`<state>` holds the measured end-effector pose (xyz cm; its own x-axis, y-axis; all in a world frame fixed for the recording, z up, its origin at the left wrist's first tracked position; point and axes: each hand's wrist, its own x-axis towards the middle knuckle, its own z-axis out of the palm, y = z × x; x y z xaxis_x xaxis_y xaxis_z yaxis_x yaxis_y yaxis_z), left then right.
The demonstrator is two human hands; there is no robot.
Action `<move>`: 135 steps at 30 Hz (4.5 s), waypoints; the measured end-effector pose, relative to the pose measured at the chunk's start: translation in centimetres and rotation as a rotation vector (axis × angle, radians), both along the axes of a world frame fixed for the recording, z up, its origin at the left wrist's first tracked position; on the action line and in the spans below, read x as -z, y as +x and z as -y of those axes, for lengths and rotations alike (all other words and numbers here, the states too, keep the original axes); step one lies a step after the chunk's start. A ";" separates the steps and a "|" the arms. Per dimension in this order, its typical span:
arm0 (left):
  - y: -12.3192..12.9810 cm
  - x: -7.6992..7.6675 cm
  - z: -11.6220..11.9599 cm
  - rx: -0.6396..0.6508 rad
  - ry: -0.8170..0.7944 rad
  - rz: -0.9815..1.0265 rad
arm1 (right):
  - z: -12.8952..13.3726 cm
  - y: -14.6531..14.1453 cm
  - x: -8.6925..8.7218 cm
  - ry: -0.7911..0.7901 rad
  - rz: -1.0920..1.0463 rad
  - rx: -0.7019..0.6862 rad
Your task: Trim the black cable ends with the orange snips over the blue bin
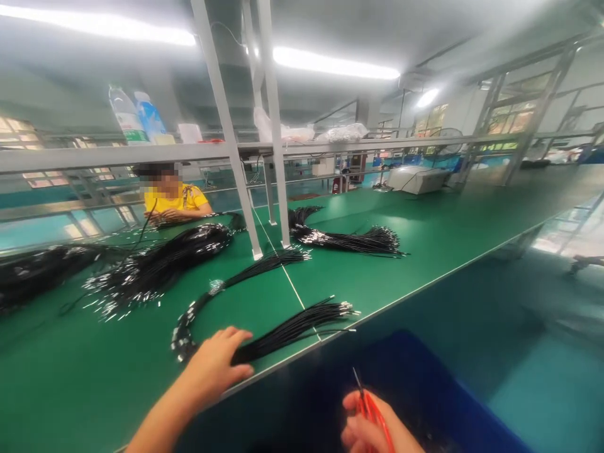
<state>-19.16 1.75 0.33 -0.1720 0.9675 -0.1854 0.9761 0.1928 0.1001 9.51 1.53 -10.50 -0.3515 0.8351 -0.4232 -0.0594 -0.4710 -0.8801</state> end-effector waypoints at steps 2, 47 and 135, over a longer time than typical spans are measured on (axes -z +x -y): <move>2.0 0.5 -1.4 -0.030 0.052 0.031 | -0.3 -0.4 0.0 0.097 0.053 -0.002; 6.6 4.1 -5.8 -0.125 0.028 0.185 | -6.3 -3.2 -0.2 1.340 0.905 -0.018; 17.6 2.2 3.0 0.113 0.366 1.191 | 2.4 0.5 -10.0 0.331 -0.209 0.693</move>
<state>-1.52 -1.23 -1.87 0.0048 0.9935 0.1135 0.2517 -0.1110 0.9614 9.98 -0.84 -0.45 0.2494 0.9635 -0.0971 -0.4221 0.0179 -0.9064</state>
